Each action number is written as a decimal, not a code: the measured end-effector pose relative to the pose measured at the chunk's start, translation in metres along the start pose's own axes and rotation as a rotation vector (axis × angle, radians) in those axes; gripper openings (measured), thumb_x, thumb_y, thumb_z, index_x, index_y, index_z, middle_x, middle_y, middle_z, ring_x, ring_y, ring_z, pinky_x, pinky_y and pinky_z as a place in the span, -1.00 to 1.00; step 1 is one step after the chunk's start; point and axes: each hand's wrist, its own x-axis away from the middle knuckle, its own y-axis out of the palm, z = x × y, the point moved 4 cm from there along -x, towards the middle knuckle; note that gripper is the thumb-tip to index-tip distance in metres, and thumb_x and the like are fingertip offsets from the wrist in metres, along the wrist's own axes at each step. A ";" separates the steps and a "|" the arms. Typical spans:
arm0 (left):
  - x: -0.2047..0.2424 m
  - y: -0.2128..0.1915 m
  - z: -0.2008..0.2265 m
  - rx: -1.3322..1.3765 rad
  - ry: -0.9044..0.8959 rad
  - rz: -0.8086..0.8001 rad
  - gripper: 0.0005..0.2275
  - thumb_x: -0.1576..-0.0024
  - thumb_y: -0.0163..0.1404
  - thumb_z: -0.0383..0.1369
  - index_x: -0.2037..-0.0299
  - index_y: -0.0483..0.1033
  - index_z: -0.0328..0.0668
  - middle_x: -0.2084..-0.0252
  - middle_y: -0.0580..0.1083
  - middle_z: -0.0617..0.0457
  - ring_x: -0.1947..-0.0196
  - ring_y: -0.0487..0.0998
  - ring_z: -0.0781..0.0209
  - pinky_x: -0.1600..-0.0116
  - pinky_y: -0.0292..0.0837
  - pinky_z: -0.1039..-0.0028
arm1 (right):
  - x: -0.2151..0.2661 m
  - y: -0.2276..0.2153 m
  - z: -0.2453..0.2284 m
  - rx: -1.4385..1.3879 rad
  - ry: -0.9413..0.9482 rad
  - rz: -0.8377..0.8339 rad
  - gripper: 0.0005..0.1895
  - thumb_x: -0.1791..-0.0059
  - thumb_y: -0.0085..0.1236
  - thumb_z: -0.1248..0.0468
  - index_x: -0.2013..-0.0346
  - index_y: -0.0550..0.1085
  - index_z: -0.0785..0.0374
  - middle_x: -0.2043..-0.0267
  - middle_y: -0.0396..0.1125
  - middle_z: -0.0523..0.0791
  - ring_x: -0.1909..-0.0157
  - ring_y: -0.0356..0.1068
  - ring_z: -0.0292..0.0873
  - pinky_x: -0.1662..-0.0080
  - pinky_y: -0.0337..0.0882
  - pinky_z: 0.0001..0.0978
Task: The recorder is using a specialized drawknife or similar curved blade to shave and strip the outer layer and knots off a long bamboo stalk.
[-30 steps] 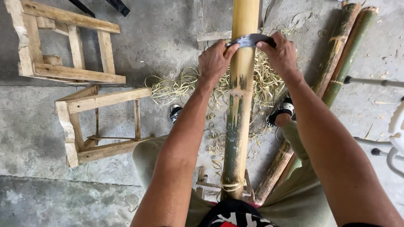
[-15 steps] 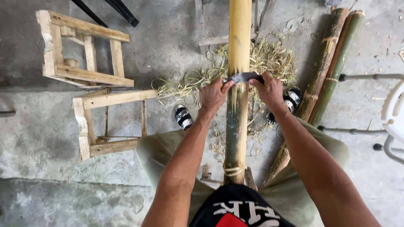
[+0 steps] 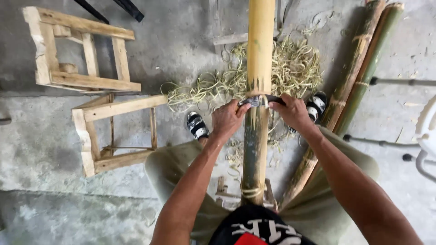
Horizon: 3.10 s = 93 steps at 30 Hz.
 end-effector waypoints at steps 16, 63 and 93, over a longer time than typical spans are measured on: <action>-0.109 0.036 -0.035 -0.123 0.011 0.160 -0.56 -0.30 -0.27 0.17 0.38 0.32 0.03 0.59 0.22 0.26 0.66 0.13 0.40 0.64 0.12 0.53 | -0.100 -0.039 -0.009 0.014 -0.039 0.404 -0.45 -0.12 0.02 -0.25 0.29 0.33 0.20 0.42 0.38 -0.11 0.57 0.18 -0.26 0.57 0.27 -0.37; -0.142 0.018 -0.010 -0.184 0.073 0.100 -0.56 -0.25 -0.13 0.12 0.31 0.40 -0.11 0.48 0.47 0.08 0.55 0.49 0.24 0.47 0.44 0.30 | -0.116 -0.045 -0.006 -0.070 -0.113 0.423 -0.45 -0.04 0.05 -0.22 0.20 0.42 0.25 0.40 0.44 -0.08 0.50 0.37 -0.17 0.45 0.38 -0.26; 0.270 -0.016 0.057 -0.019 -0.050 -0.334 -0.56 -0.21 0.05 0.02 0.44 0.39 -0.24 0.50 0.42 -0.12 0.48 0.46 -0.14 0.35 0.31 0.04 | 0.283 0.124 0.003 -0.186 0.188 -0.263 -0.61 0.01 0.18 -0.05 0.41 0.53 0.24 0.60 0.45 -0.05 0.59 0.45 -0.09 0.43 0.43 -0.18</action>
